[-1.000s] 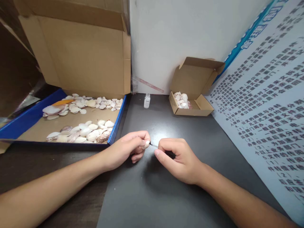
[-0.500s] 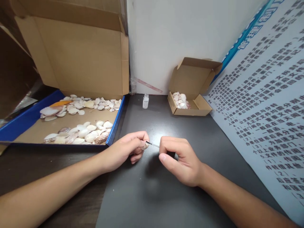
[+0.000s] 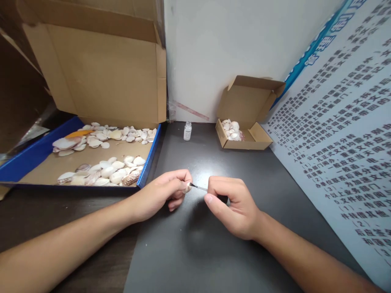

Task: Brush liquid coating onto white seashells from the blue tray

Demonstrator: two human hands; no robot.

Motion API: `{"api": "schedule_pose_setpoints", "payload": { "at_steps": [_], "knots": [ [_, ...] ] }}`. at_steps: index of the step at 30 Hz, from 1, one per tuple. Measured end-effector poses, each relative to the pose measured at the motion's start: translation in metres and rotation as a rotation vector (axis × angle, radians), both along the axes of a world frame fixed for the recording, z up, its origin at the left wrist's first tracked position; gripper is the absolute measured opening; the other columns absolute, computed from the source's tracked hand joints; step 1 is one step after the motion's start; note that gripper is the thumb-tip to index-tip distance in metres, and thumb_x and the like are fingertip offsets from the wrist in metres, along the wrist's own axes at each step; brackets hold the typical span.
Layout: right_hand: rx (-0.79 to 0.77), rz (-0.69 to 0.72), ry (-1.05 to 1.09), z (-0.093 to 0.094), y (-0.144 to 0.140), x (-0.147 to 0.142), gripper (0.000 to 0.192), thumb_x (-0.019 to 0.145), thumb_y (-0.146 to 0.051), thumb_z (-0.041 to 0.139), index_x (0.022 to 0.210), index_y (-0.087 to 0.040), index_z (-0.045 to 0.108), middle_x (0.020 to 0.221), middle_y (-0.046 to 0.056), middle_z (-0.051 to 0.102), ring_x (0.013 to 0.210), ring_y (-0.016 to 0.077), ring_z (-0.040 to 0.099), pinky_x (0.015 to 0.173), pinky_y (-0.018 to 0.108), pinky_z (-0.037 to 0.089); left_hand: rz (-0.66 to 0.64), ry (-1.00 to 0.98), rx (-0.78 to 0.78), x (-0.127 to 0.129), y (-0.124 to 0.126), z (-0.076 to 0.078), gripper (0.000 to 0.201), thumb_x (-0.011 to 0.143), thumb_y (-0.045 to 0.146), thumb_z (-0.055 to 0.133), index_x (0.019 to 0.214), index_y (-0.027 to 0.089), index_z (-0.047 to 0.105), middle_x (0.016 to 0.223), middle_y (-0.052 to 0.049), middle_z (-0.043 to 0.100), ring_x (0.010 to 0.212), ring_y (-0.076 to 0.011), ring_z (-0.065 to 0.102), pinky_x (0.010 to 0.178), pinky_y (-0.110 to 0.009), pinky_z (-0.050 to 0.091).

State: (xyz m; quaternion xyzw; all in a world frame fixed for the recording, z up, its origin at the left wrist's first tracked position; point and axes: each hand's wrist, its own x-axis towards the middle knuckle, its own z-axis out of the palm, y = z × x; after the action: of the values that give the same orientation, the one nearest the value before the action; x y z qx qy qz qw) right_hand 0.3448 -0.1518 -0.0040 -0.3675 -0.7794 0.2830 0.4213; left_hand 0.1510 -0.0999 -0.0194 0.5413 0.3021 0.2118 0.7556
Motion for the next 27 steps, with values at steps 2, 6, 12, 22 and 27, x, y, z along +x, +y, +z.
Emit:
{"api": "schedule_pose_setpoints", "payload": {
  "at_steps": [2, 6, 12, 22, 27],
  "knots": [
    [-0.033, 0.012, -0.015, -0.0015, 0.0007, -0.0008, 0.025, 0.085, -0.015, 0.052, 0.064, -0.019, 0.038, 0.06, -0.004, 0.044, 0.056, 0.0093, 0.038, 0.054, 0.023, 0.029, 0.001, 0.007, 0.006, 0.0, 0.0, 0.0003, 0.013, 0.083, 0.026, 0.05, 0.076, 0.02, 0.042, 0.054, 0.009, 0.034, 0.048, -0.0078, 0.032, 0.048, -0.022, 0.029],
    [-0.061, -0.042, -0.078, -0.0038, 0.002, -0.0011, 0.033, 0.086, -0.014, 0.052, 0.061, -0.02, 0.032, 0.055, -0.005, 0.037, 0.052, 0.0087, 0.035, 0.052, 0.023, 0.027, -0.004, 0.011, 0.009, 0.0002, -0.0002, 0.002, 0.015, 0.085, 0.028, 0.051, 0.076, 0.02, 0.043, 0.054, 0.009, 0.033, 0.048, -0.008, 0.032, 0.047, -0.022, 0.029],
    [0.01, -0.059, -0.026, 0.0007, -0.0007, 0.0, 0.036, 0.088, -0.014, 0.049, 0.059, -0.02, 0.027, 0.053, -0.006, 0.03, 0.049, 0.0081, 0.029, 0.049, 0.024, 0.024, -0.003, 0.006, 0.009, 0.0003, -0.0005, 0.002, 0.014, 0.086, 0.025, 0.049, 0.075, 0.02, 0.042, 0.055, 0.009, 0.033, 0.048, -0.0077, 0.031, 0.047, -0.022, 0.028],
    [-0.027, -0.09, -0.076, -0.0009, 0.001, -0.0011, 0.038, 0.088, -0.015, 0.048, 0.058, -0.021, 0.024, 0.051, -0.006, 0.027, 0.047, 0.0082, 0.027, 0.048, 0.025, 0.022, 0.008, 0.022, 0.005, 0.0011, -0.0015, 0.0037, 0.015, 0.086, 0.027, 0.051, 0.075, 0.02, 0.042, 0.054, 0.009, 0.032, 0.047, -0.0082, 0.03, 0.047, -0.022, 0.028],
    [-0.05, -0.06, -0.097, -0.0016, 0.0004, -0.0007, 0.033, 0.086, -0.016, 0.05, 0.06, -0.02, 0.031, 0.054, -0.005, 0.036, 0.051, 0.0091, 0.034, 0.05, 0.024, 0.026, -0.009, 0.037, 0.005, 0.0008, -0.0005, 0.0029, 0.016, 0.086, 0.028, 0.051, 0.076, 0.02, 0.043, 0.053, 0.009, 0.033, 0.048, -0.0083, 0.032, 0.048, -0.022, 0.028]
  ]
}}
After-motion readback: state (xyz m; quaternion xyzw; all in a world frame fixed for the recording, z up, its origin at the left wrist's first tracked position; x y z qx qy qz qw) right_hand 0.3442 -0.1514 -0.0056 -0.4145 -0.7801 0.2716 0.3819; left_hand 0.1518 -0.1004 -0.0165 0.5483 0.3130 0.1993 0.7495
